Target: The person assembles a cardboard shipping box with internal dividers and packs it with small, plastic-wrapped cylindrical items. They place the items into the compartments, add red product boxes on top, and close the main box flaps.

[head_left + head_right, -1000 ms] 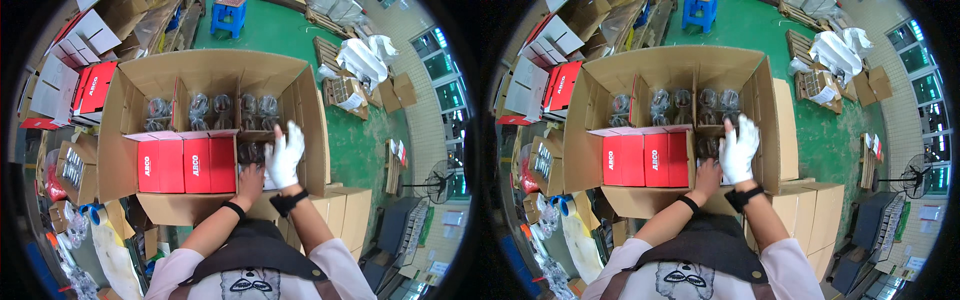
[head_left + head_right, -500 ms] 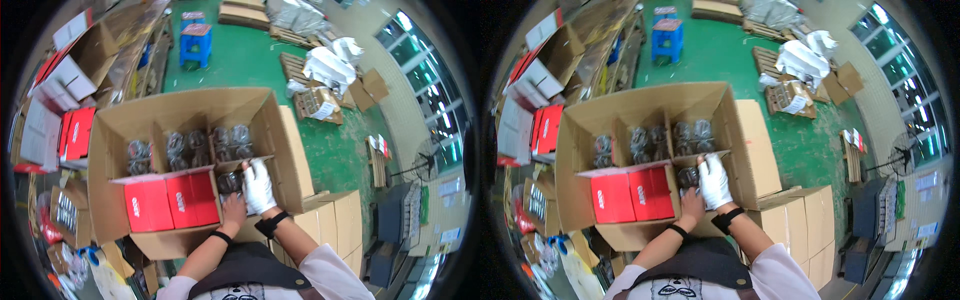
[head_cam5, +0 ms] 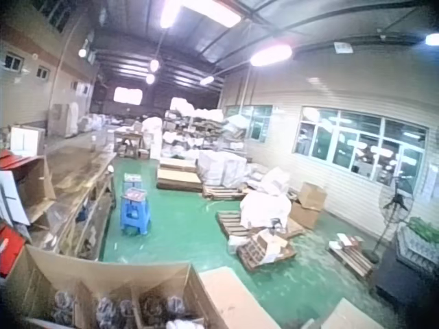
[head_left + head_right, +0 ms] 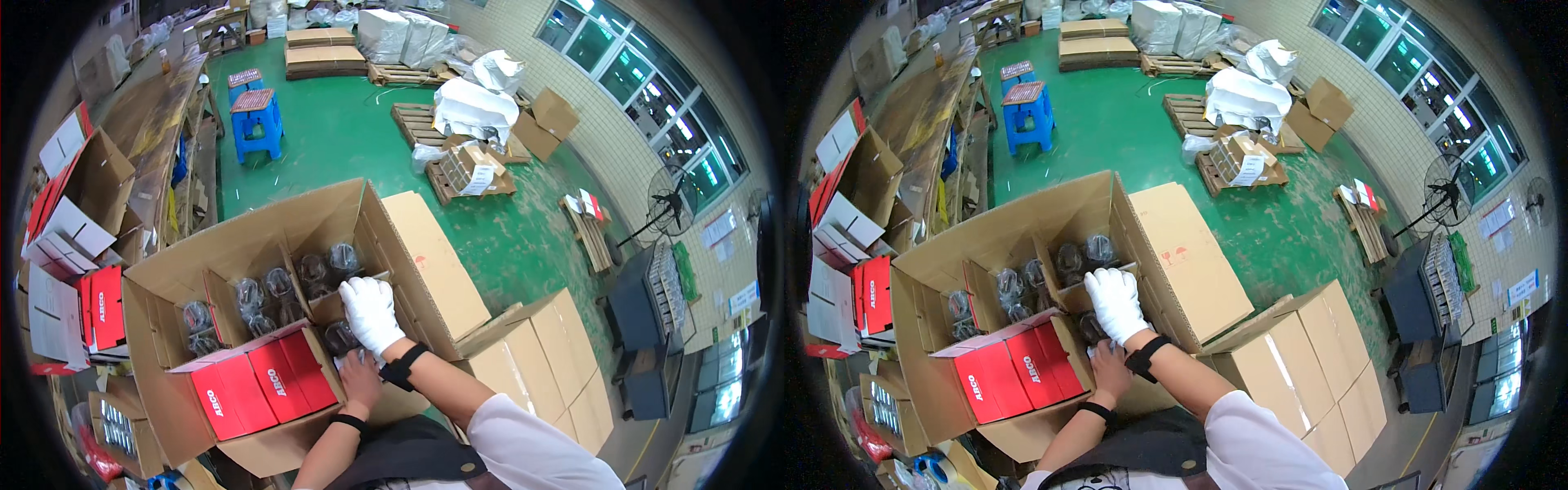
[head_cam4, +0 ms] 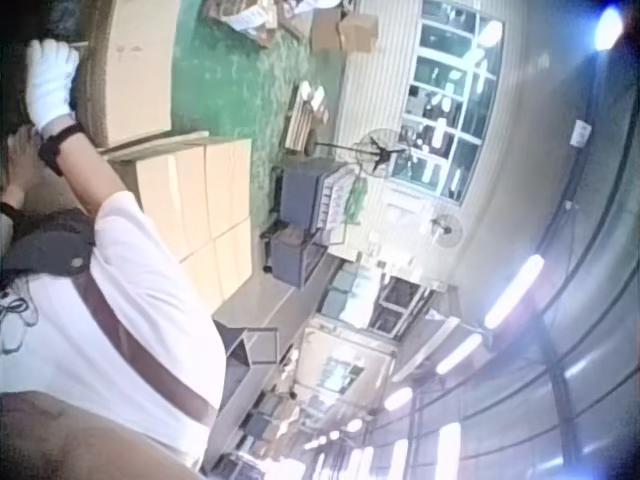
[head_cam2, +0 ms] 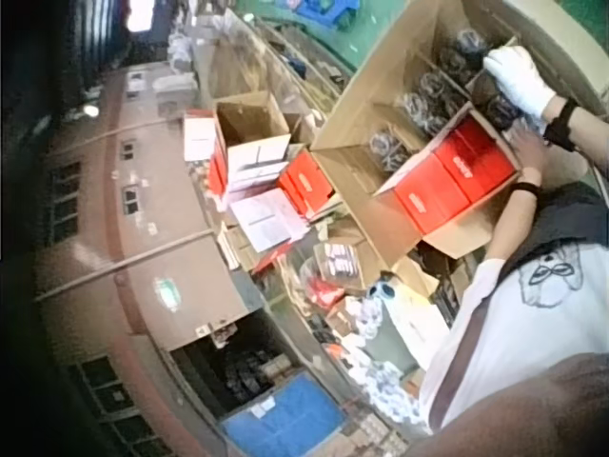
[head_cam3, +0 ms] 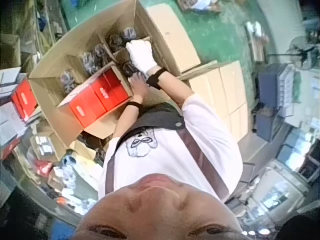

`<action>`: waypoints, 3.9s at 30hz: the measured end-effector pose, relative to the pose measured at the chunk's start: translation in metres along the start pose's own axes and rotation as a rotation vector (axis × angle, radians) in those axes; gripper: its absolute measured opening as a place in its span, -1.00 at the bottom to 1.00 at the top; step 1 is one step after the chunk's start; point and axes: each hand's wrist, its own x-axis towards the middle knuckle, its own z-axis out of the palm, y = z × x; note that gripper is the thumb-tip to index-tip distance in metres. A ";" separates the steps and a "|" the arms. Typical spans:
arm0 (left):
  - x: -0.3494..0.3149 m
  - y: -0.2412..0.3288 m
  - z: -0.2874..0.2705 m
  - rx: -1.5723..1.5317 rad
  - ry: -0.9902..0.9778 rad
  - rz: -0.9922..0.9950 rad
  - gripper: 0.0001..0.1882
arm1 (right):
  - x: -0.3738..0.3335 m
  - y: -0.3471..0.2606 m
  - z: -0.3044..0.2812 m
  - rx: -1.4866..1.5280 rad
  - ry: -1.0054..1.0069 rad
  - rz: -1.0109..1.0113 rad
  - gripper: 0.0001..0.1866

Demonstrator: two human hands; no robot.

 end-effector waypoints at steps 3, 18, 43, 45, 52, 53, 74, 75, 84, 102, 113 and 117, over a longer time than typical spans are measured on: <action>0.001 0.001 -0.002 -0.006 -0.045 -0.047 -0.64 | -0.002 0.001 -0.006 -0.024 -0.036 -0.044 -0.79; 0.001 -0.009 0.010 0.198 -0.268 -0.100 -0.68 | -0.053 -0.007 -0.005 0.052 -0.148 0.020 -0.84; -0.001 0.001 -0.003 0.173 0.160 0.019 -0.30 | -0.086 0.017 -0.001 0.181 -0.554 0.153 -0.76; 0.002 -0.006 0.005 0.278 0.034 0.003 -0.30 | -0.062 0.000 -0.057 0.156 -0.217 0.141 -0.59; 0.007 -0.003 0.007 0.166 0.008 0.026 -0.33 | -0.081 0.012 -0.044 0.243 -0.110 0.455 -0.39; 0.007 -0.004 0.006 0.139 0.002 0.022 -0.33 | -0.079 0.014 -0.045 0.259 -0.138 0.474 -0.39; 0.044 0.054 -0.003 -1.625 -0.027 -0.946 -0.27 | -0.086 0.022 0.017 0.591 -0.504 0.816 -0.24; 0.039 0.051 -0.008 -1.615 -0.131 -0.808 -0.27 | -0.078 0.023 0.010 0.655 -0.599 0.907 -0.26; -0.037 -0.033 -0.161 -0.823 -0.659 -0.596 -0.56 | -0.103 -0.019 0.070 -0.182 -0.306 0.365 -0.36; 0.053 0.024 -0.006 0.167 0.054 -0.465 -0.16 | -0.126 0.028 -0.047 0.770 -0.290 0.503 -0.70; 0.055 0.016 -0.004 0.495 -0.248 -0.063 -0.20 | -0.106 0.014 -0.045 0.788 -0.091 0.421 -0.53; 0.053 -0.019 -0.015 -0.239 -0.016 0.072 -0.37 | -0.027 -0.006 -0.013 0.269 -0.107 0.152 -0.39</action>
